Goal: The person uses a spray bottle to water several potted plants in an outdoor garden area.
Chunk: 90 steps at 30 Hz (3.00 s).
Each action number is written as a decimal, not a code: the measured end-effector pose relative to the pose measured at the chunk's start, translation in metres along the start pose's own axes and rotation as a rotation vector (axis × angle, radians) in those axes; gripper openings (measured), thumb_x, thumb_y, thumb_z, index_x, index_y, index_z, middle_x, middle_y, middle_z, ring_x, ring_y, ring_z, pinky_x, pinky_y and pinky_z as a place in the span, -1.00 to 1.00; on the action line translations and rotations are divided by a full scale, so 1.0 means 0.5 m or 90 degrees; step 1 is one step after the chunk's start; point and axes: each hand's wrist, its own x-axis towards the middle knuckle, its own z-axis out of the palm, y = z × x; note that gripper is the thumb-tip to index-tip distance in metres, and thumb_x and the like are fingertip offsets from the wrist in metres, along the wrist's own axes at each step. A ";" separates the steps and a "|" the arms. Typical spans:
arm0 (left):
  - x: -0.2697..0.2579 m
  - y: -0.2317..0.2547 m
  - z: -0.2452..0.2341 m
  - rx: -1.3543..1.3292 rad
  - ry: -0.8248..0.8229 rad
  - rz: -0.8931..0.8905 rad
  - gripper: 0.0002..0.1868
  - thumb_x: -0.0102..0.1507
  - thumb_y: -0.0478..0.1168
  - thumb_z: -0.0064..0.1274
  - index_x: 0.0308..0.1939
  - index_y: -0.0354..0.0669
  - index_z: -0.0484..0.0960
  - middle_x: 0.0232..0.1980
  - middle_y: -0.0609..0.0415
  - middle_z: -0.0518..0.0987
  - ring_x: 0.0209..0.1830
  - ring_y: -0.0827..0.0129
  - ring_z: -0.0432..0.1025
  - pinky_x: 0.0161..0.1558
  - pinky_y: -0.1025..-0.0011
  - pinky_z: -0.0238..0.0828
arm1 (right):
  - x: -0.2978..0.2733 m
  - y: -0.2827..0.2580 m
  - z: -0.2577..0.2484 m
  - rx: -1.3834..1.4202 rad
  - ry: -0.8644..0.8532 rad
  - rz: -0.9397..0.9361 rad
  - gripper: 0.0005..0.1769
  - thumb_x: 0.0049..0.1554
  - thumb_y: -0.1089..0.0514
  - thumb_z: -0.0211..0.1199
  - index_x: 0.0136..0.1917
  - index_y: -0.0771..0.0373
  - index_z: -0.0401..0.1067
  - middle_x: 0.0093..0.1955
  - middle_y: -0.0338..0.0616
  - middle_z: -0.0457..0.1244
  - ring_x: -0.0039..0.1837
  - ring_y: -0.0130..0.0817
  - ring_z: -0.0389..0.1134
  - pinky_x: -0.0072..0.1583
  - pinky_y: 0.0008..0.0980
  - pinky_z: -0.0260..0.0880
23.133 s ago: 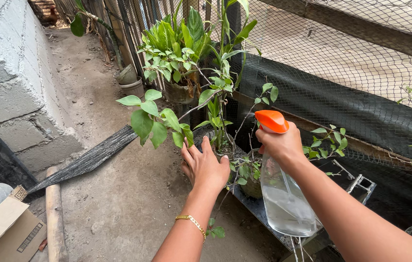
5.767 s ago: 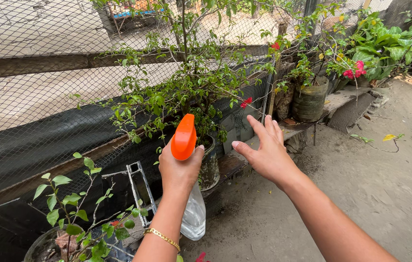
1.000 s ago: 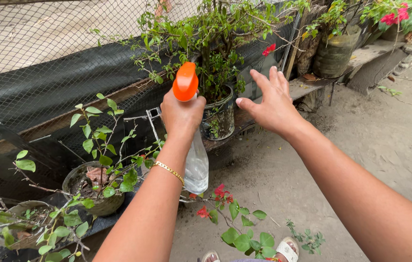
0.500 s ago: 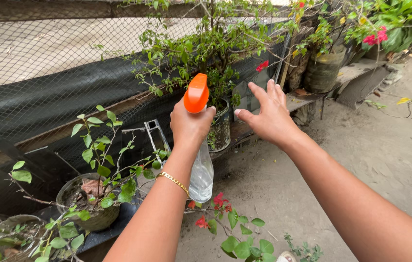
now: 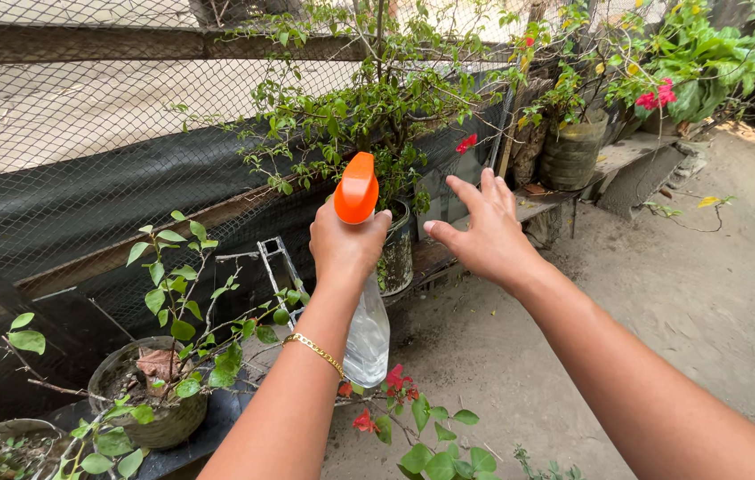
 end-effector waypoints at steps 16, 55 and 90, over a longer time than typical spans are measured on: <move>-0.007 -0.008 -0.002 -0.023 0.008 0.000 -0.49 -0.03 -0.11 0.30 0.03 0.08 0.68 -0.09 0.03 0.73 -0.01 0.11 0.60 0.13 0.20 0.44 | -0.012 -0.010 -0.003 -0.024 -0.017 0.024 -0.07 0.01 -0.23 0.39 0.56 -0.01 0.14 0.68 0.28 -0.32 0.70 0.13 -0.39 0.56 0.00 -0.23; -0.027 0.111 0.303 -0.077 0.169 0.093 -0.53 0.12 0.12 0.34 -0.13 -0.14 0.64 -0.20 -0.02 0.67 -0.18 0.10 0.59 -0.05 0.17 0.49 | 0.054 0.191 -0.136 0.274 -0.234 -0.012 -0.01 -0.05 -0.12 0.42 0.55 0.10 0.12 0.60 0.02 0.04 0.62 -0.20 0.02 0.51 -0.22 0.03; 0.096 0.328 0.761 0.062 -0.146 0.239 -0.26 0.35 0.18 -0.20 0.54 -0.08 0.16 0.64 -0.21 -0.01 0.67 -0.05 -0.32 0.47 -0.14 -0.35 | 0.199 0.601 -0.353 0.444 0.333 0.140 -0.57 0.03 0.15 0.48 0.14 0.25 0.45 -0.17 -0.31 0.35 -0.24 -0.55 0.42 -0.20 -0.49 0.46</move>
